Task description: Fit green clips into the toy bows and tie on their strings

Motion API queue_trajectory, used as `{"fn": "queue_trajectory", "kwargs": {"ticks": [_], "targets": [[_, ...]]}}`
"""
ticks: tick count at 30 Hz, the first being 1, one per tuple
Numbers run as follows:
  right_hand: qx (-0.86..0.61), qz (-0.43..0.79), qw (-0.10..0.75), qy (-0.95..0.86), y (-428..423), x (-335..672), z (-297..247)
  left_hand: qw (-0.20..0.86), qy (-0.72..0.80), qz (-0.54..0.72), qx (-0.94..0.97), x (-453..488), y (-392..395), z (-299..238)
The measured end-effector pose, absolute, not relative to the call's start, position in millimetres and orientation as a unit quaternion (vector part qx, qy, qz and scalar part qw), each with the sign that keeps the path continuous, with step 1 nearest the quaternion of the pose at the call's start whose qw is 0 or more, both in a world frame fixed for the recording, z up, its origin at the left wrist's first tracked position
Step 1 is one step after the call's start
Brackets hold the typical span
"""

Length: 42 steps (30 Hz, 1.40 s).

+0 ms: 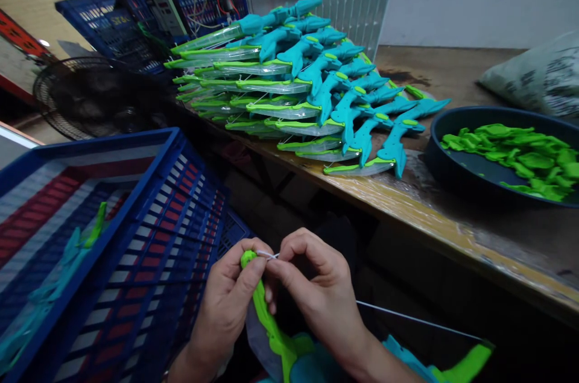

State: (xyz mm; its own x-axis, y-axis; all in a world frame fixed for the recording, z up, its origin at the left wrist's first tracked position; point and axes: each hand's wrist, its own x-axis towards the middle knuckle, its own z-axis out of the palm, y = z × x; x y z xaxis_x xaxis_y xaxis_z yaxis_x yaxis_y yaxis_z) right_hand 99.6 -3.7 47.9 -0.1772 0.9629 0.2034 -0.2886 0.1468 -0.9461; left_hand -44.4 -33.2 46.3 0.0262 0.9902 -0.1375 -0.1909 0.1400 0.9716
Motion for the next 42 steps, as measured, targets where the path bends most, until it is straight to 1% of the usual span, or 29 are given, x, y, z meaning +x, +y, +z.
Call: {"fn": "queue_trajectory", "kwargs": {"ticks": [3, 8, 14, 17, 19, 21, 24, 26, 28, 32, 36, 38, 40, 42], "targets": [[-0.341, 0.473, 0.572, -0.577, -2.2, 99.6, 45.9, 0.596, 0.474, 0.498, 0.415, -46.8, -32.7, 45.3], [-0.336, 0.303, 0.552, -0.7, -1.4, 101.0, 40.4, 0.592, 0.503, 0.501, 0.383, -45.8, -31.7, 41.7], [-0.325, 0.211, 0.541, -0.747, 1.8, 101.9, 36.8, 0.585, 0.523, 0.504, 0.36, -39.6, -29.6, 35.4], [-0.313, 0.191, 0.537, -0.76, 1.5, 104.5, 37.9, 0.589, 0.527, 0.507, 0.343, -38.4, -28.9, 33.0], [-0.307, 0.21, 0.526, -0.765, -0.2, 106.9, 39.2, 0.587, 0.527, 0.521, 0.327, -38.0, -28.4, 32.8], [-0.303, 0.272, 0.52, -0.751, -2.1, 108.9, 40.3, 0.585, 0.524, 0.533, 0.316, -37.1, -27.6, 33.5], [-0.329, 0.394, 0.531, -0.675, -2.4, 110.9, 41.1, 0.599, 0.518, 0.522, 0.315, -35.0, -25.5, 36.0], [-0.35, 0.425, 0.535, -0.641, -0.4, 112.4, 41.3, 0.613, 0.509, 0.514, 0.317, -33.3, -23.7, 38.3], [-0.347, 0.399, 0.531, -0.662, 2.4, 114.2, 41.3, 0.619, 0.499, 0.517, 0.316, -32.1, -22.0, 40.7], [-0.335, 0.308, 0.512, -0.728, 5.6, 115.7, 38.3, 0.629, 0.492, 0.515, 0.312, -31.2, -19.6, 43.1], [-0.342, 0.268, 0.508, -0.743, 7.3, 114.0, 33.5, 0.644, 0.486, 0.505, 0.307, -34.0, -18.2, 41.5], [-0.312, 0.206, 0.513, -0.773, 9.8, 114.5, 33.7, 0.657, 0.479, 0.492, 0.312, -37.2, -17.2, 40.2], [-0.264, 0.157, 0.492, -0.815, 12.7, 116.1, 35.6, 0.669, 0.471, 0.478, 0.318, -40.5, -15.8, 39.2], [-0.243, 0.148, 0.456, -0.843, 14.0, 117.5, 37.7, 0.675, 0.465, 0.477, 0.318, -42.8, -14.5, 38.8]]}}
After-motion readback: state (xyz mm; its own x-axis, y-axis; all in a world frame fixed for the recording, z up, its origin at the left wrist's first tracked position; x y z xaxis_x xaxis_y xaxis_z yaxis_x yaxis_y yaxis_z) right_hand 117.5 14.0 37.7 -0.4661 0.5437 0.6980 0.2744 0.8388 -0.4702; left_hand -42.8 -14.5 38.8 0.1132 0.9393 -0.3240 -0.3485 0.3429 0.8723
